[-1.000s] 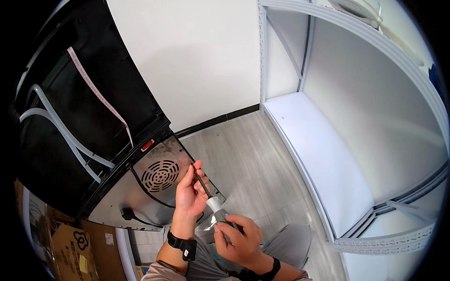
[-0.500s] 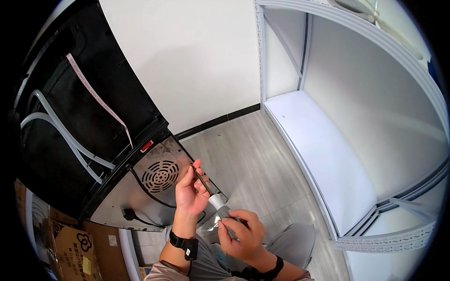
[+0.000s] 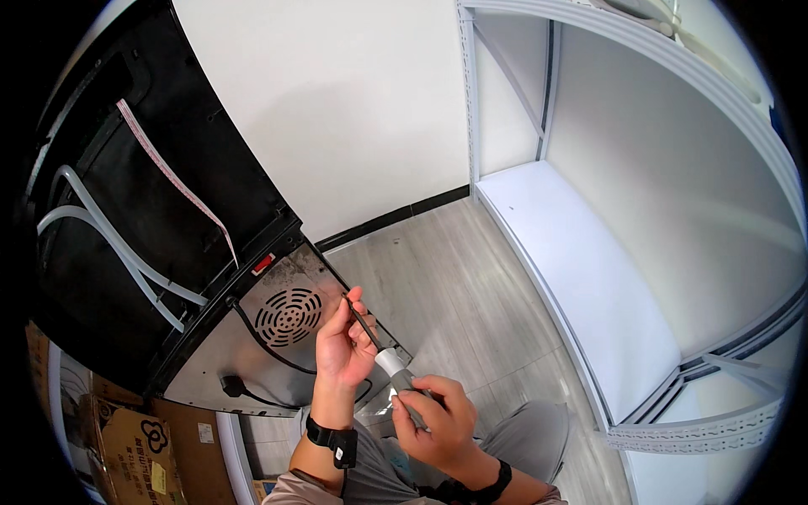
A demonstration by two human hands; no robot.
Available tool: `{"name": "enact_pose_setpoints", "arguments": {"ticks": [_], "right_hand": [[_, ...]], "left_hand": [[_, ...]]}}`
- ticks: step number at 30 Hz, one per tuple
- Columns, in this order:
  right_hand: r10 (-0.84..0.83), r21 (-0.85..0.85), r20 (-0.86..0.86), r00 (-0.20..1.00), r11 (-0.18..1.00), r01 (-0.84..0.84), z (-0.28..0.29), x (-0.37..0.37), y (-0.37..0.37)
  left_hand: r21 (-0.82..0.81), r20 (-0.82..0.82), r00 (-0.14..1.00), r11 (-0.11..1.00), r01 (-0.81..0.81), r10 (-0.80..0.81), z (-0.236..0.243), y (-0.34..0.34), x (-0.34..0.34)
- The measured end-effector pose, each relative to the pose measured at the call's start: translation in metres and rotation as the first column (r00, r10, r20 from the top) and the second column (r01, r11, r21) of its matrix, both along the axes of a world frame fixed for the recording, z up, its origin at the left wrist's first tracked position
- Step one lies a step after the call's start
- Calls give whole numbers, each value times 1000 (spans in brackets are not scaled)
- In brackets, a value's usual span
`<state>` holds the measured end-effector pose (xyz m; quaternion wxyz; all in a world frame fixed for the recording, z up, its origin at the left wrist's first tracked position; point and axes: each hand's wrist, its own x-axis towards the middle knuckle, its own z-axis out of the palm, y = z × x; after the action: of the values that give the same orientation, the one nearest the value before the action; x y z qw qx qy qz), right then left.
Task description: The person sits on the floor and uses a screwdriver to remove screws from the back panel of a black appliance. They collect the screws in their hand, continue unscrewing, and then place the removed back panel on a nearby shelf.
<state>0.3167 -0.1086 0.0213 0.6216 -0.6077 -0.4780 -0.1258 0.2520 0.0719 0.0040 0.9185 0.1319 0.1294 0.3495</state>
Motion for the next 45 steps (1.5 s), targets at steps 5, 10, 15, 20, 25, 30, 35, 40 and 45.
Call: {"name": "enact_pose_setpoints", "arguments": {"ticks": [5, 10, 15, 20, 25, 30, 35, 40, 45], "right_hand": [[4, -8, 2, 1000, 1000, -4, 0, 1, -1], [2, 4, 6, 1000, 1000, -2, 1, 0, 0], [10, 0, 2, 1000, 1000, -10, 2, 0, 0], [13, -18, 9, 1000, 1000, -13, 3, -1, -2], [13, -22, 13, 1000, 1000, -13, 3, -1, -2], [9, -22, -1, 1000, 1000, -9, 4, -1, -1], [24, -50, -26, 999, 998, -26, 8, -1, -1], [39, -71, -69, 997, 996, -44, 13, 2, 1], [34, -115, -98, 995, 992, -45, 16, 2, -1]], "left_hand": [[9, -6, 1000, 1000, 7, -7, 1, 0, 0], [3, -19, 1000, 1000, 14, -14, 0, 1, -1], [-13, -16, 1000, 1000, 19, -19, 1, 2, -2], [-7, -37, 999, 1000, 10, -10, 3, 0, -1], [5, -40, 999, 1000, 3, -3, -1, 2, -2], [3, -16, 1000, 1000, -3, 3, 1, 0, 0], [-1, -26, 1000, 1000, -1, 1, 1, 1, -1], [12, 3, 1000, 1000, 15, -15, -2, 3, -1], [20, -23, 1000, 1000, -8, 8, -1, 0, 1]]}}
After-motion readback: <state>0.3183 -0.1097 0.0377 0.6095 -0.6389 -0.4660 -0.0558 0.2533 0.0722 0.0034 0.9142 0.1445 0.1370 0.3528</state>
